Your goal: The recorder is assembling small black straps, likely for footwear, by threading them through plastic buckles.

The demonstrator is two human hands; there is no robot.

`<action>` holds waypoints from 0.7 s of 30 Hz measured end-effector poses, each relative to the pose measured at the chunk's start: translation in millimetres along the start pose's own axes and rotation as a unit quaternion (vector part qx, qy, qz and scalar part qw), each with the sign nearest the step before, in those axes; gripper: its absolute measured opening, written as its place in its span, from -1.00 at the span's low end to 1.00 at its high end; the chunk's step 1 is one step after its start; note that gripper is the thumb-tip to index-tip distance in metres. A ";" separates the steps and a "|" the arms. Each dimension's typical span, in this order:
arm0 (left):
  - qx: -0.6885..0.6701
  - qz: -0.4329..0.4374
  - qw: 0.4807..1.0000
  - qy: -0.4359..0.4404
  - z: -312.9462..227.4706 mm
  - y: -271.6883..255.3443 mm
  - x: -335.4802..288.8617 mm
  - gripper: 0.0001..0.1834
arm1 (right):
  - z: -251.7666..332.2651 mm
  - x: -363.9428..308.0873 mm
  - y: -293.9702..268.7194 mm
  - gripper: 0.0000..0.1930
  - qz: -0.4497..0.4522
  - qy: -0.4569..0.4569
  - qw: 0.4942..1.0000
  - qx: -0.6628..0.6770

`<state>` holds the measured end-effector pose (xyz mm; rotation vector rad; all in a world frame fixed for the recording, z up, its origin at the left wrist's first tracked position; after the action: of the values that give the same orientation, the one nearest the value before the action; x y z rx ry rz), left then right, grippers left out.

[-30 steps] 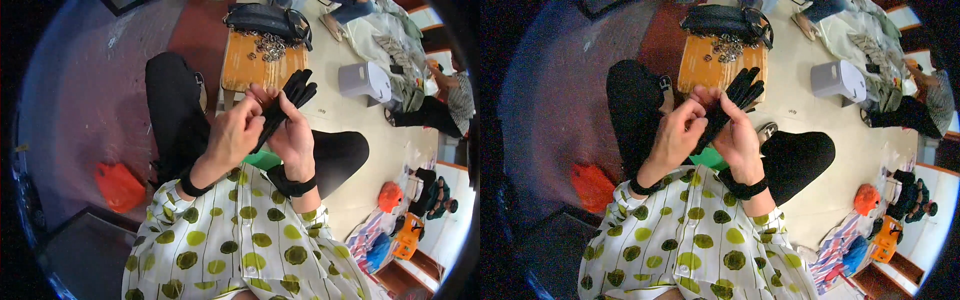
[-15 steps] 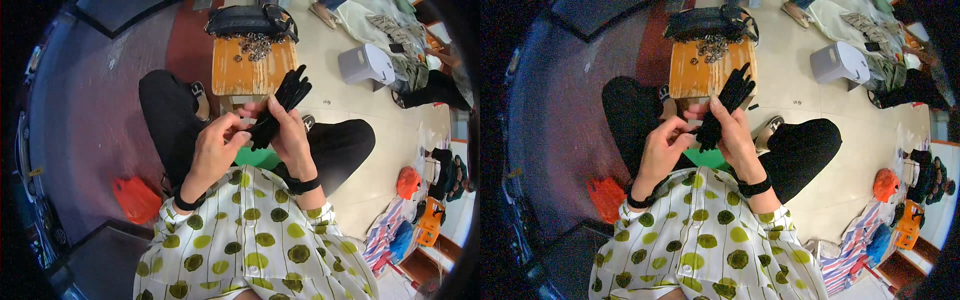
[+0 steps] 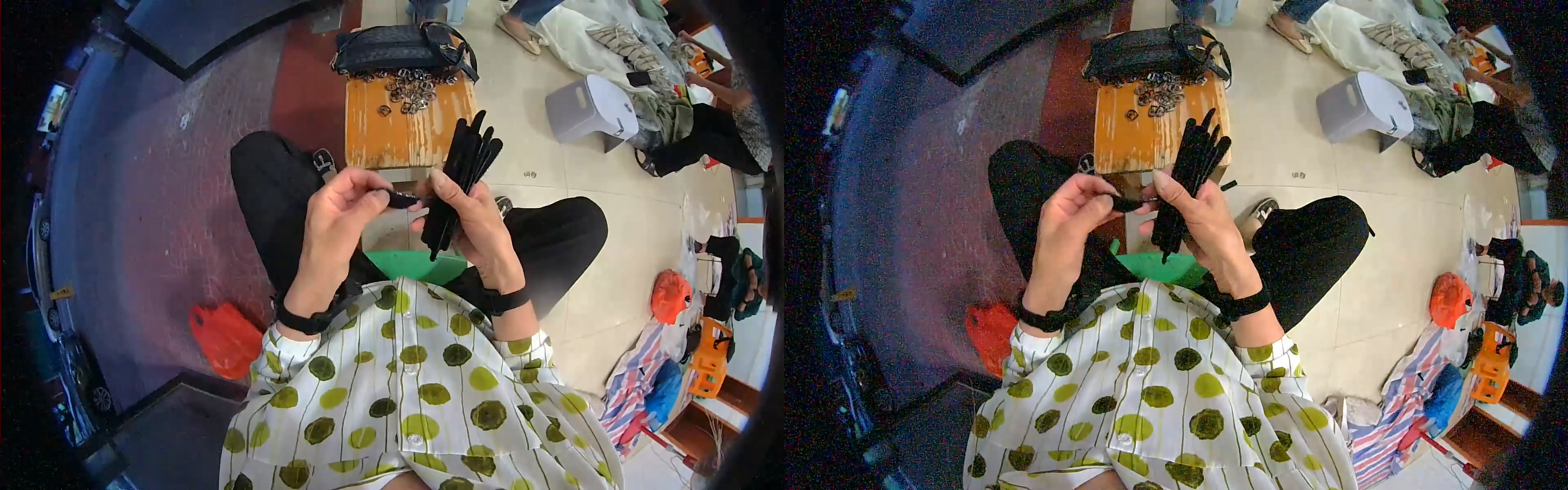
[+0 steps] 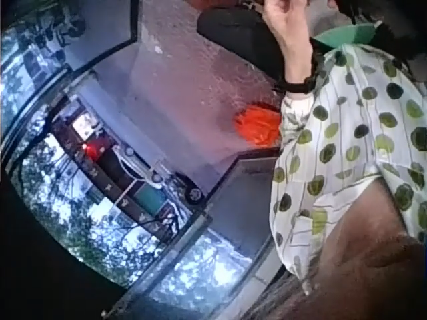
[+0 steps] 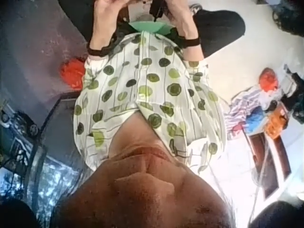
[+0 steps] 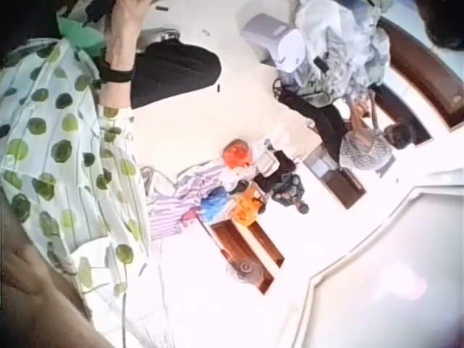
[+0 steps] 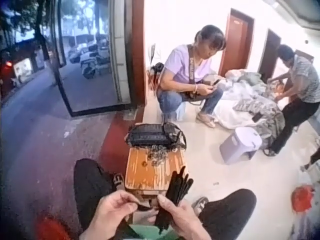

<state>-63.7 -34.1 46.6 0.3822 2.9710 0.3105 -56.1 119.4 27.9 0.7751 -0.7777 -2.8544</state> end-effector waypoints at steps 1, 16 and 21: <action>0.001 0.000 1.000 0.002 0.9 2.1 2.0 -0.90 | -0.9 -0.8 0.0 -0.71 0.002 -0.001 1.000 0.000; -0.176 0.046 0.977 0.115 -4.4 14.4 26.6 -0.90 | -13.8 -34.4 29.6 -0.78 0.082 0.102 0.991 0.024; -0.182 -0.002 0.983 -0.006 10.6 20.3 20.3 -0.83 | -21.5 -21.2 32.4 -0.85 0.023 0.078 0.996 0.045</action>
<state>-76.8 -7.5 38.8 0.3318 2.8158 0.8304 -28.7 85.9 37.6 0.9651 -0.8932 -2.6941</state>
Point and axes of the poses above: each hand's wrist, its own x-axis towards the middle knuckle, its own y-axis out of the palm, z = x × y, the point moved 6 cm from there along x, towards the middle knuckle, and after that the axes turned 4 degrees about y, right-handed, at the moved point
